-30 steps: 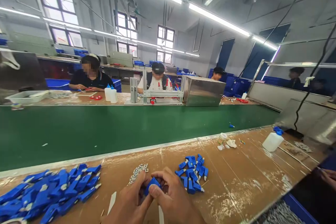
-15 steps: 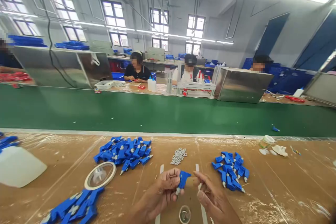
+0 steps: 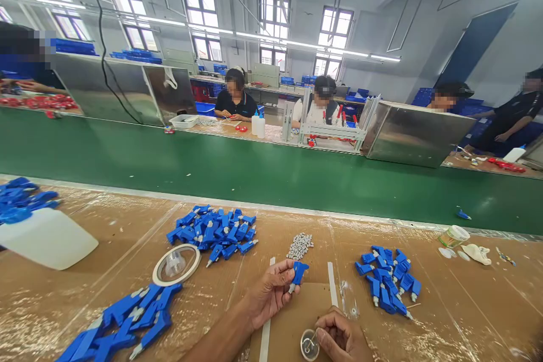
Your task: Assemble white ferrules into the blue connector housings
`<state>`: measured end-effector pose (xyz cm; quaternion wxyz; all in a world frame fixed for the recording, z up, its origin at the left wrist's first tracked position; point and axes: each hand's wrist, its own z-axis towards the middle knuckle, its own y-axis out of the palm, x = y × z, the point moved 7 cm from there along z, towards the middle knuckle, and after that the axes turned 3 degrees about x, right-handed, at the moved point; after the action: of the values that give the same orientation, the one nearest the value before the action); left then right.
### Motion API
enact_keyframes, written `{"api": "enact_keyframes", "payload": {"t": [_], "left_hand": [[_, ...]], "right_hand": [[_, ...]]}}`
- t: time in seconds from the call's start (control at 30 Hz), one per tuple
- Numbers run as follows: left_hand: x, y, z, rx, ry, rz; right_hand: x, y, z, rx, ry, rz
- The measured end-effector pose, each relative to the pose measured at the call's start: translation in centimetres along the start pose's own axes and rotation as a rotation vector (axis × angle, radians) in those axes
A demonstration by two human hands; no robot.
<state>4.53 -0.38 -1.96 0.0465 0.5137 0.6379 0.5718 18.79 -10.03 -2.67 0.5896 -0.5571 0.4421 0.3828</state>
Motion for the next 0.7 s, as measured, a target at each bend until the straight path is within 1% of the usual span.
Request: {"api": "enact_keyframes", "payload": {"t": [0.13, 0.2, 0.33, 0.47, 0.6, 0.7], "left_hand": [[0.3, -0.3, -0.1, 0.055, 0.003, -0.005], [0.4, -0.4, -0.1, 0.08, 0.007, -0.015], [0.5, -0.8, -0.1, 0.118, 0.018, -0.043], [0.3, -1.1, -0.1, 0.131, 0.019, -0.032], [0.1, -1.4, 0.0, 0.144, 0.024, -0.016], [-0.1, -1.4, 0.2, 0.13, 0.023, 0.002]], "right_hand": [[-0.3, 0.1, 0.0, 0.047, -0.033, -0.04], [-0.2, 0.3, 0.1, 0.037, -0.023, -0.06], [-0.4, 0.6, 0.1, -0.024, -0.006, -0.1], [-0.7, 0.5, 0.3, -0.025, -0.017, -0.14], [-0.4, 1.0, 0.4, -0.082, -0.022, -0.195], [-0.1, 1.2, 0.5, -0.049, -0.037, -0.194]]}}
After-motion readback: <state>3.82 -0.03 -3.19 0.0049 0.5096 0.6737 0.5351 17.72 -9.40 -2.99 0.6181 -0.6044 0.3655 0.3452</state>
